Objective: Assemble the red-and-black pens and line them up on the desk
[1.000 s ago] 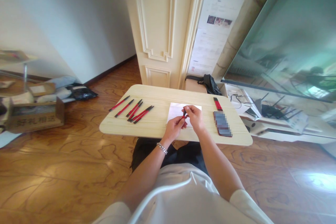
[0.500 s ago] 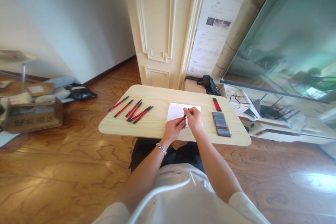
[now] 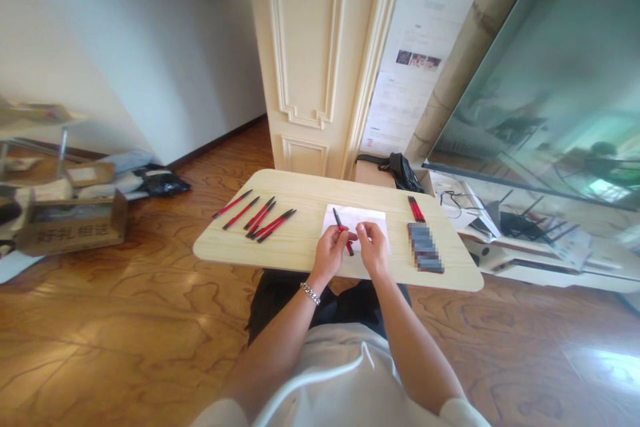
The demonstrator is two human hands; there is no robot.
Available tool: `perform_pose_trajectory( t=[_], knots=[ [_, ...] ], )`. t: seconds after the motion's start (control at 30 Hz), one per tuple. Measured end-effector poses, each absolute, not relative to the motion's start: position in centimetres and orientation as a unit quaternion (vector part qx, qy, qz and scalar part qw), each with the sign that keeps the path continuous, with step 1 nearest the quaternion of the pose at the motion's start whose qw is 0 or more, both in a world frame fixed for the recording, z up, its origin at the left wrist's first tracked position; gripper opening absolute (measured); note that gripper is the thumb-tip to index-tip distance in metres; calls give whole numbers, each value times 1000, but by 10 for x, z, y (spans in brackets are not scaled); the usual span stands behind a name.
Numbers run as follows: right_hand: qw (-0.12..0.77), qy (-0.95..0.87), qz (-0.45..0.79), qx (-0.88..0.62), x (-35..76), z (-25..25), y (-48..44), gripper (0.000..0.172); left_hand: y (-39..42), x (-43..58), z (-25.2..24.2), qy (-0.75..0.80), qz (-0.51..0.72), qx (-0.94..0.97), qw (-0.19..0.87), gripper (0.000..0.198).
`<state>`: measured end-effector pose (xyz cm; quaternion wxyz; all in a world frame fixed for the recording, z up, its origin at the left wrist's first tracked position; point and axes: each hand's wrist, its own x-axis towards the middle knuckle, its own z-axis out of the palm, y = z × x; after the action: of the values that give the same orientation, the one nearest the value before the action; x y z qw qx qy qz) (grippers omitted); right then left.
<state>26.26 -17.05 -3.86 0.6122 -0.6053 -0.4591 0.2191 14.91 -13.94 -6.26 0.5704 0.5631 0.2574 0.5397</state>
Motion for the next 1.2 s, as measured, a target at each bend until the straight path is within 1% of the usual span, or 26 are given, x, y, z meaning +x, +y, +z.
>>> perform_pose_trajectory(
  t=[0.1,0.2,0.33,0.4,0.47,0.63,0.73,0.8,0.9,0.97,1.07,1.2],
  knots=[
    [605,-451,217,-620,259,-55,-185,36,-139,148,-62,236,569,531,582,27],
    [625,-421,278,-595,254,-67,-190,34,-138,147,-64,229,565,514,603,27],
    [726,-302,416,-457,246,-72,-186,28,-135,146,-66,236,548,515,615,29],
    [748,-250,477,-387,243,-71,-182,28,-134,145,-65,245,538,527,610,29],
    [756,-217,509,-350,243,-66,-178,29,-133,144,-64,248,527,547,601,29],
    [806,-145,507,-269,280,-39,-168,34,-132,146,-69,261,495,599,573,30],
    [837,-158,485,-199,315,-21,-168,30,-132,149,-75,295,480,631,534,21],
    [832,-163,497,-182,332,-15,-171,32,-134,150,-76,309,469,654,506,18],
    [820,-148,520,-187,344,-20,-175,40,-137,149,-74,315,449,688,475,15],
    [815,-129,532,-189,346,-28,-175,36,-139,148,-72,312,438,707,460,14],
    [811,-103,546,-184,346,-38,-172,25,-141,148,-69,306,432,723,443,12],
    [808,-107,553,-172,347,-39,-171,23,-145,149,-68,296,421,744,426,13]
  ],
)
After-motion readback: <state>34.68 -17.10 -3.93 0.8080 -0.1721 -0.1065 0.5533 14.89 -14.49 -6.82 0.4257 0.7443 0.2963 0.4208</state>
